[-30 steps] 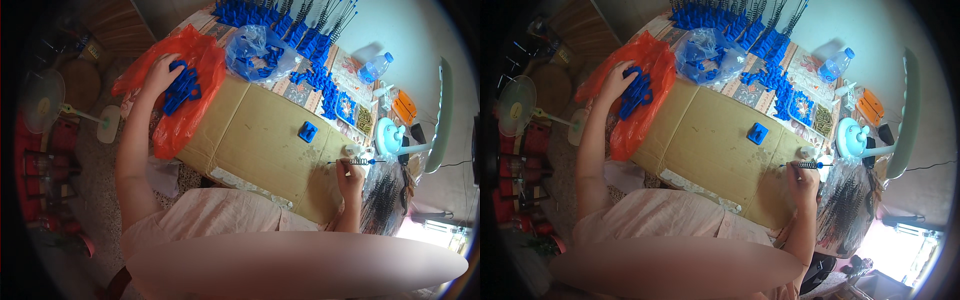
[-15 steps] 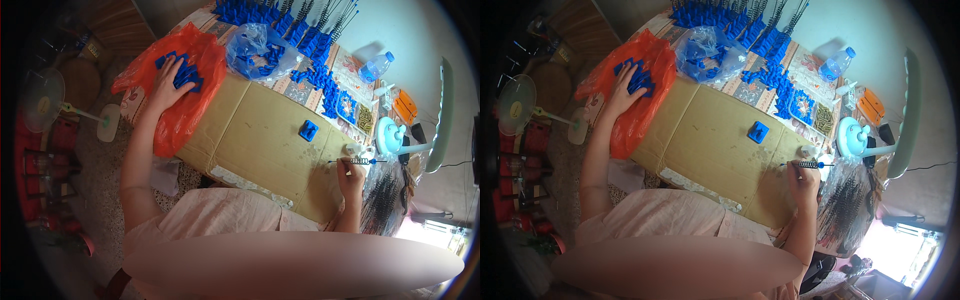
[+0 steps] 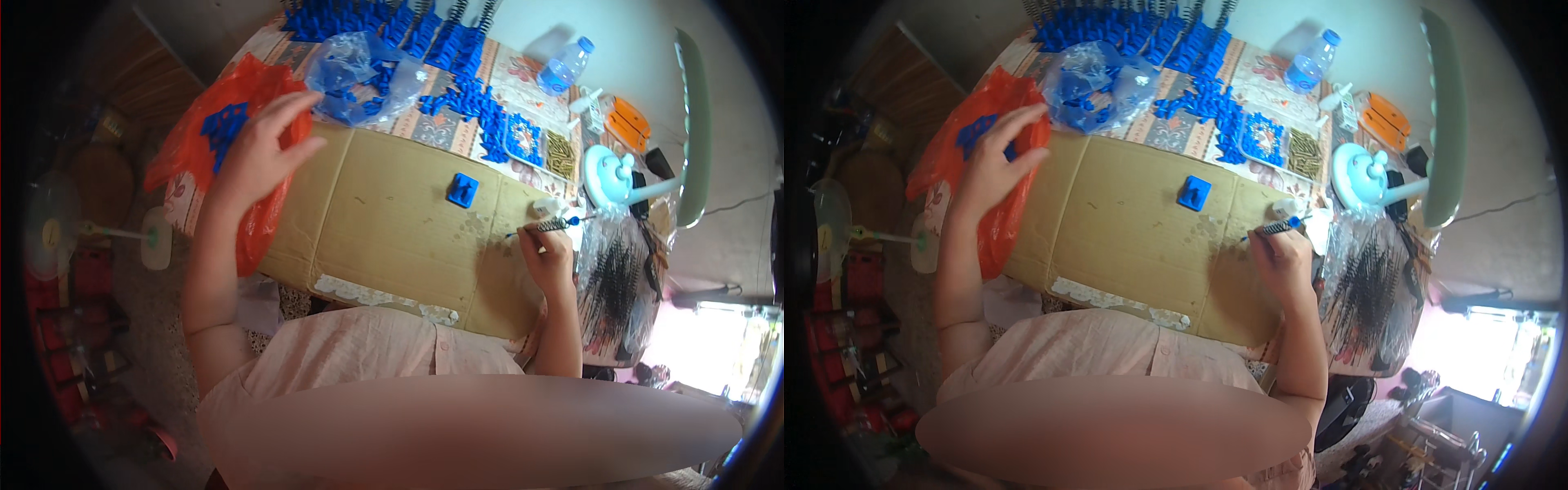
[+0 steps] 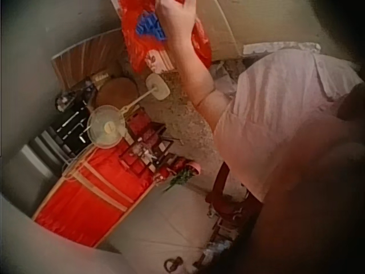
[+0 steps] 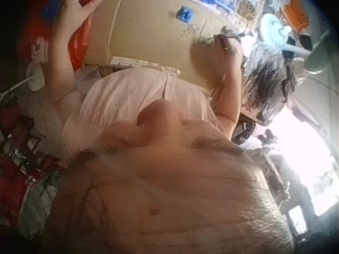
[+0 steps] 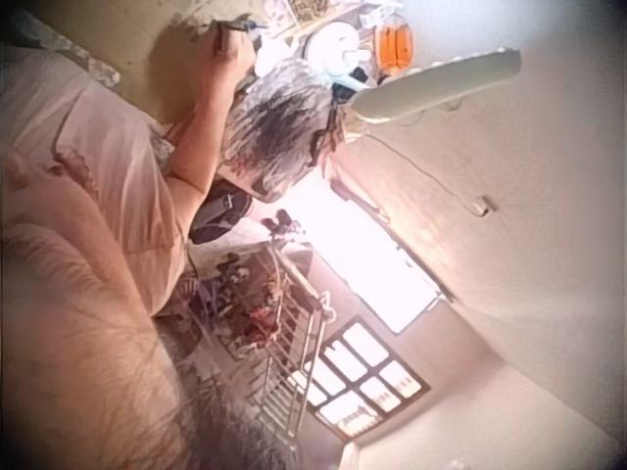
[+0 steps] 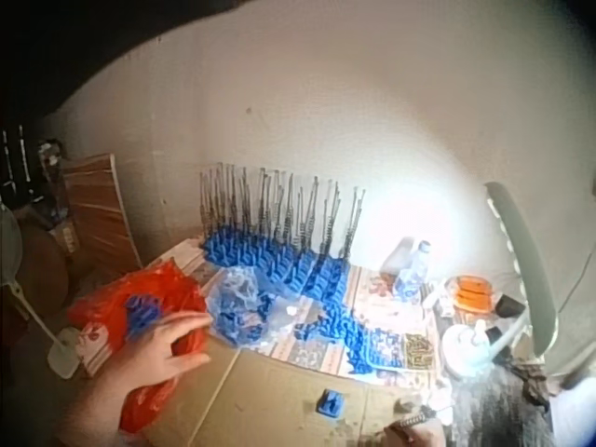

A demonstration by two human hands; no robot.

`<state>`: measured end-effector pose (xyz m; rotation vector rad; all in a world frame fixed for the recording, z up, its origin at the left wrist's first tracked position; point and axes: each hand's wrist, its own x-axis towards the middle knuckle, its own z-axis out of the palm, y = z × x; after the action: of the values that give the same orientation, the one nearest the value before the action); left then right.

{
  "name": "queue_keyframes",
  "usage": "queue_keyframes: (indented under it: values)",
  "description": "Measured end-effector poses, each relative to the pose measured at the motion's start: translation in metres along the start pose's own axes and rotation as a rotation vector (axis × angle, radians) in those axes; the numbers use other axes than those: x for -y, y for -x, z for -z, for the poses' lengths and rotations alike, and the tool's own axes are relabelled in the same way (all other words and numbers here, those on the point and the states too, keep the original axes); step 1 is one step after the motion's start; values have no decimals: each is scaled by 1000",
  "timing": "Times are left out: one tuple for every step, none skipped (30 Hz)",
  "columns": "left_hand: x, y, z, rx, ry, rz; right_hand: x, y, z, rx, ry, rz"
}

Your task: The person assembles blue plastic housings by hand, inserting a coiled spring and a metal rod into each component.

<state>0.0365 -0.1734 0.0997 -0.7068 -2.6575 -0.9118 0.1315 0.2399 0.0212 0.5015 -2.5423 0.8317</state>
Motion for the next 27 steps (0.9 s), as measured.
queue_keyframes:
  values:
    - [-21, -5, -9, 43, 57, -65, 0, 0, 1, -5, 13, -16]
    - [-38, -8, -22, 57, 84, -127, 0, 1, 2, 7, -3, -26]
    - [-51, -12, -33, 68, 113, -189, -1, 1, 2, 19, -16, -32]
    - [-60, -18, -45, 76, 126, -202, -2, 2, 2, 11, -21, -22]
    - [-70, -22, -57, 139, 221, -244, -3, 2, 2, 6, -13, -33]
    - [-77, -25, -69, 201, 320, -287, -3, 3, 1, 6, -4, -38]
    - [-83, -28, -84, 209, 330, -299, -3, 4, 1, 7, 6, -44]
    - [-89, -32, -100, 252, 404, -316, -1, 3, 3, 0, 8, -42]
    - [-95, -34, -113, 294, 477, -331, 0, 2, 2, -4, 18, -52]
    - [-103, -37, -123, 300, 485, -341, -1, 2, 2, 1, 11, -55]
    - [-111, -39, -134, 288, 543, -333, -2, 2, 1, 7, 7, -63]
    - [-119, -41, -143, 276, 600, -323, 1, 3, 2, 29, -62, -150]
    - [-127, -43, -149, 285, 612, -332, 3, 3, 3, 26, -51, -163]
    - [-133, -47, -153, 305, 625, -330, 5, 1, 5, 25, -35, -112]
    - [-139, -50, -156, 323, 637, -326, 5, -1, 6, 26, -20, -59]
    - [-141, -51, -162, 335, 675, -314, 5, 1, 6, 39, -15, -58]
    - [-143, -53, -165, 339, 680, -324, 4, 0, 6, 33, -6, -64]
    - [-145, -54, -167, 362, 711, -305, 3, -1, 6, 29, -11, -44]
    - [-147, -56, -168, 385, 740, -284, 3, -2, 6, 26, -17, -22]
    - [-149, -56, -169, 387, 742, -293, 3, -1, 7, 28, -20, -9]
    - [-151, -56, -170, 403, 749, -276, 2, 0, 7, 23, -13, -9]
    - [-152, -57, -171, 419, 756, -259, 1, 1, 6, 26, -25, -16]
    - [-151, -56, -172, 418, 757, -264, 1, 1, 5, 31, -38, -21]
    - [-149, -56, -174, 427, 729, -238, 9, -3, 9, 47, -34, -48]
    - [-148, -56, -176, 436, 701, -211, 8, -3, 9, 44, -31, -46]
    - [-146, -54, -180, 432, 701, -213, 6, -2, 8, 41, -14, -41]
    - [-144, -51, -184, 431, 761, -199, 5, -1, 7, 38, 3, -36]
